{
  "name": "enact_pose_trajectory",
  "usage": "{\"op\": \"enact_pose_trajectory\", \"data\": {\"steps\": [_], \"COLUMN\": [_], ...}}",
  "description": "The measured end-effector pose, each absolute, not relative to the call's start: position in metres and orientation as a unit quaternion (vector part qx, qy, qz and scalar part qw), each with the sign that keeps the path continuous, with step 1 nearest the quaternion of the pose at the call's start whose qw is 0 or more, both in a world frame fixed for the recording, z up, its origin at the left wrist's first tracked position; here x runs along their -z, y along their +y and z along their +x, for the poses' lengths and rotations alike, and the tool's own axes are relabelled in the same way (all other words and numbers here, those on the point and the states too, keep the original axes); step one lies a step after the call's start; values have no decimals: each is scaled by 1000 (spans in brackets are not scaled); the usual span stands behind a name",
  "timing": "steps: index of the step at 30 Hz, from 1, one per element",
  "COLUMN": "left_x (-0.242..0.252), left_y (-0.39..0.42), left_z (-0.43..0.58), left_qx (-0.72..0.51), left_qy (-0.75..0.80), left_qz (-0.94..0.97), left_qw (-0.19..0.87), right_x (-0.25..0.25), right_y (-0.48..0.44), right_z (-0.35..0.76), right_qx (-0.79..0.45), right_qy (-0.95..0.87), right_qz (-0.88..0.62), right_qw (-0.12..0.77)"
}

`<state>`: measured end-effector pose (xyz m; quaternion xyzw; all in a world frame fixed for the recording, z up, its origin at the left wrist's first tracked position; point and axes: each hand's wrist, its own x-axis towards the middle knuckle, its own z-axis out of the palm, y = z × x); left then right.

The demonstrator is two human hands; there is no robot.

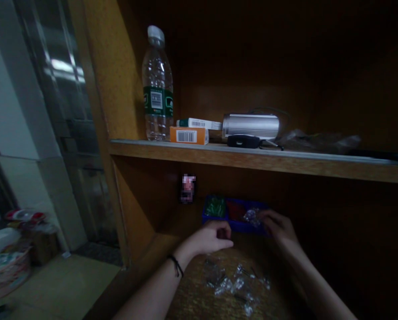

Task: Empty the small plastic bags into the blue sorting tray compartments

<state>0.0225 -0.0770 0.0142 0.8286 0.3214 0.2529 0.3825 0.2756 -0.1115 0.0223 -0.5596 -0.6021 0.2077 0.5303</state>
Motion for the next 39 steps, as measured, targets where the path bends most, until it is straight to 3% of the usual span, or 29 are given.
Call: {"op": "enact_pose_trajectory", "data": {"steps": [5,7,10,14,21,25,31,39], "left_x": [-32,-40,-45,-36,-18,-17,-12,-14], "left_y": [-77,-79,-79,-75,-66,-67,-70,-69], "left_z": [4,-2,-5,-5,2,4,7,1], "left_qx": [-65,-11,23,36,26,8,-45,-127], "left_qy": [301,294,282,261,225,231,303,348], "left_qz": [871,869,864,883,907,912,890,892], "left_qw": [384,397,417,389,355,340,337,259], "right_x": [-12,-12,-17,-18,-4,-6,3,4], "right_y": [-94,-95,-105,-119,-122,-127,-124,-119], "right_z": [301,299,285,263,247,242,244,251], "right_qx": [-51,-48,-155,-315,-339,-342,-292,-244], "right_qy": [-584,-608,-682,-748,-797,-802,-809,-824], "right_qz": [-641,-634,-573,-504,-483,-475,-484,-478], "right_qw": [495,475,426,296,132,116,163,182]}}
